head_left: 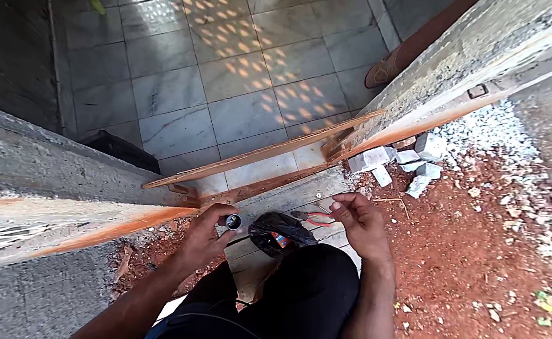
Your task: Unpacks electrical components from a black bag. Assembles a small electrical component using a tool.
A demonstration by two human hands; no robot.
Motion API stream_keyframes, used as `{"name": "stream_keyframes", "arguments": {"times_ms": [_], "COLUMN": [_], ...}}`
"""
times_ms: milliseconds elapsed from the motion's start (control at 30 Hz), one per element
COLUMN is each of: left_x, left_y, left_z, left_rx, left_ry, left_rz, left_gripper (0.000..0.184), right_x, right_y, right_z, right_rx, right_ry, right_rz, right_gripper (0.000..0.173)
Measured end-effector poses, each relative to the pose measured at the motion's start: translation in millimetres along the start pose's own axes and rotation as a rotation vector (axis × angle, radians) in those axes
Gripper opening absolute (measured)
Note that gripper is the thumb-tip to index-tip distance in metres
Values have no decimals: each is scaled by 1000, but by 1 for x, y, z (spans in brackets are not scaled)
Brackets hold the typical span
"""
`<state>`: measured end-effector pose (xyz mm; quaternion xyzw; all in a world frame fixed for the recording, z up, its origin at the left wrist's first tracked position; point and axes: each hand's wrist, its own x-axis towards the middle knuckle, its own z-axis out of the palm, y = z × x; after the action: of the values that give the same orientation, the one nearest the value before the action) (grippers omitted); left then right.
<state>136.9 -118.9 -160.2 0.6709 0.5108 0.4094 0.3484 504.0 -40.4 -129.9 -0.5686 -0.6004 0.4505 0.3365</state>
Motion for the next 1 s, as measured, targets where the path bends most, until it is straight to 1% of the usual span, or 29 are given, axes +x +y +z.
{"name": "stream_keyframes", "arguments": {"times_ms": [67,100,133,167,233,300,367,433,600,700,833,1000], "left_x": [-11,-17,-23,-30,-42,-55,-63,-66,-59,-50,-44,-35], "left_y": [-7,-10,-14,-17,-22,-26,-28,-26,-13,-4,6,15], "left_z": [-4,-6,-9,-11,-15,-20,-24,-29,-44,-51,-65,-73], "left_rx": [-14,-25,-41,-47,-37,-15,8,5,54,26,11,-16], "left_ry": [-7,-10,-6,0,16,29,46,56,79,124,222,306], "left_rz": [-60,-99,-135,-169,-219,-238,-228,-200,-137,-110,-73,-12], "left_gripper": [40,42,43,45,48,50,49,46,42,42,43,42], "right_x": [3,3,3,0,-5,-11,-12,-4,36,52,65,72], "right_y": [43,69,96,121,161,186,197,203,203,210,216,218], "right_z": [-12,-15,-17,-16,-5,13,28,37,46,44,55,56], "right_rx": [42,-28,-146,-274,-450,-601,-713,-773,-961,-1082,-1199,-1301], "right_ry": [192,290,343,329,189,52,5,0,-100,-186,-304,-408], "right_rz": [112,188,272,352,474,520,503,470,462,490,474,418], "right_gripper": [21,23,26,30,35,38,38,35,29,33,37,51]}}
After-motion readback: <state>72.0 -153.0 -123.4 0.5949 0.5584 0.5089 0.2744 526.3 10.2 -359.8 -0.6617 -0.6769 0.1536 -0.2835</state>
